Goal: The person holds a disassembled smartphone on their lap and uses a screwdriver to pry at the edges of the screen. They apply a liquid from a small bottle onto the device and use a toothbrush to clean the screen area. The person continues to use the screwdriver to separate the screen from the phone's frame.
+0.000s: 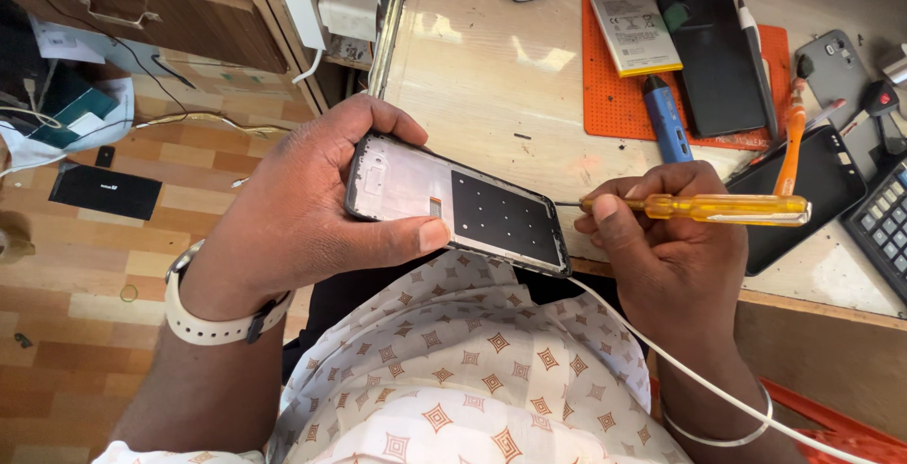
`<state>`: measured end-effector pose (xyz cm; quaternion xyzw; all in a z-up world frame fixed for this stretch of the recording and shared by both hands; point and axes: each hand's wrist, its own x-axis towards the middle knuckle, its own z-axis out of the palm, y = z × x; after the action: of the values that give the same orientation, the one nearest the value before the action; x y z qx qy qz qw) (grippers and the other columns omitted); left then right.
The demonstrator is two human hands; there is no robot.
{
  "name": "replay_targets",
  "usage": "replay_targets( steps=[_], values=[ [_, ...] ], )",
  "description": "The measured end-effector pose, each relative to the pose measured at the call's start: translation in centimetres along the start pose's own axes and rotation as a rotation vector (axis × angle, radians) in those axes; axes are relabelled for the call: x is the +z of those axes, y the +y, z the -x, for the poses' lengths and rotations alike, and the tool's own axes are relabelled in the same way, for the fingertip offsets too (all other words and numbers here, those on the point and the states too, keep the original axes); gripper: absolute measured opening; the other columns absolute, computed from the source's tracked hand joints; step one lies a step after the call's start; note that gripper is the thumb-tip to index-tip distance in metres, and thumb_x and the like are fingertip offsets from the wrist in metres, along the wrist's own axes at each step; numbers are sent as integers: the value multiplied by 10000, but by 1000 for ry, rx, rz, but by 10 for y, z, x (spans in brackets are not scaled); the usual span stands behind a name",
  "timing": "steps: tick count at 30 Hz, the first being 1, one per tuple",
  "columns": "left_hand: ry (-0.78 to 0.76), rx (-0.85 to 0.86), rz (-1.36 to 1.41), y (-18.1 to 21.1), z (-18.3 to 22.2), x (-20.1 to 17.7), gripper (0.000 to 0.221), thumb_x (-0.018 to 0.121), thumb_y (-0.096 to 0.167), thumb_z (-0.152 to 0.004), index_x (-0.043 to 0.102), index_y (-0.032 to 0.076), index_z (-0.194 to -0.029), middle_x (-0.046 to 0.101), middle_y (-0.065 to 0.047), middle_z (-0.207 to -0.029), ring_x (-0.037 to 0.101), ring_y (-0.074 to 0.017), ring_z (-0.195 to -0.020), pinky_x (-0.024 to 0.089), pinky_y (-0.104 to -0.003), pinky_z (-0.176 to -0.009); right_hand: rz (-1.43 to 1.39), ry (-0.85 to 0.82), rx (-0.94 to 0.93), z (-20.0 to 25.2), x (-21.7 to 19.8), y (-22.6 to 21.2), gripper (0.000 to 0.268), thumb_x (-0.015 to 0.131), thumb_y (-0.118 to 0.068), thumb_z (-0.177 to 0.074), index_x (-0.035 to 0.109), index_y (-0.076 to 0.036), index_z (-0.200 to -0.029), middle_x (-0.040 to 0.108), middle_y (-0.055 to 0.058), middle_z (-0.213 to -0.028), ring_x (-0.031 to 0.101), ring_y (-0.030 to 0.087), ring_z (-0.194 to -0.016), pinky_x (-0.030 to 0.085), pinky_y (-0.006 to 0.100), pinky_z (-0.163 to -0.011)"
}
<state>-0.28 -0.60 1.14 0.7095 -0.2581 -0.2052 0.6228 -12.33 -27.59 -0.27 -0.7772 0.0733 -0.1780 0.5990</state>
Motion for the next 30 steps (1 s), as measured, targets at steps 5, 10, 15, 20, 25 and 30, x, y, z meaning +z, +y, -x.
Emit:
replay_targets(
  steps=[5, 10, 15, 20, 25, 30],
  values=[
    [11, -8, -47, 0, 0, 0, 661, 863, 397, -697, 614, 59, -1207, 761, -37, -967, 686, -67, -863, 584, -227, -752, 15, -16, 11, 0, 0, 0, 206, 650, 7, -1016, 458, -30, -1081, 697, 132, -996, 721, 145, -899, 628, 279, -827],
    [3, -11, -2, 1, 0, 0, 678, 869, 407, -697, 607, 50, -1211, 756, -40, -974, 688, -69, -869, 588, -228, -751, 96, -3, 10, 0, 4, -6, 212, 674, 3, -993, 476, -25, -1063, 707, 136, -992, 722, 144, -904, 625, 274, -806],
    [13, -31, -39, 3, -1, 2, 653, 859, 431, -689, 633, 46, -1166, 757, -46, -944, 690, -76, -835, 591, -234, -723, 334, -55, -55, -2, 3, -20, 201, 723, -3, -966, 527, -13, -1012, 760, 147, -1016, 713, 133, -930, 602, 251, -803],
    [31, -2, -134, 4, -2, 2, 626, 843, 466, -702, 654, 61, -1141, 766, -33, -944, 713, -75, -843, 602, -237, -728, 435, -161, -160, -15, -5, -20, 217, 770, -23, -903, 555, -10, -928, 789, 156, -995, 751, 115, -850, 609, 241, -716],
    [26, -31, -107, 6, -3, 4, 622, 836, 461, -706, 654, 55, -1141, 775, -39, -940, 705, -77, -830, 597, -241, -731, 327, -263, -195, -24, -22, -11, 205, 773, -5, -897, 569, -20, -907, 792, 161, -1003, 766, 139, -927, 626, 252, -762],
    [4, -54, -98, 7, -3, 3, 631, 843, 446, -707, 637, 54, -1156, 777, -38, -973, 705, -74, -868, 596, -241, -761, 246, -322, -235, -30, -27, -5, 218, 776, 14, -890, 563, -26, -916, 780, 155, -996, 778, 183, -1037, 649, 273, -854]
  ],
)
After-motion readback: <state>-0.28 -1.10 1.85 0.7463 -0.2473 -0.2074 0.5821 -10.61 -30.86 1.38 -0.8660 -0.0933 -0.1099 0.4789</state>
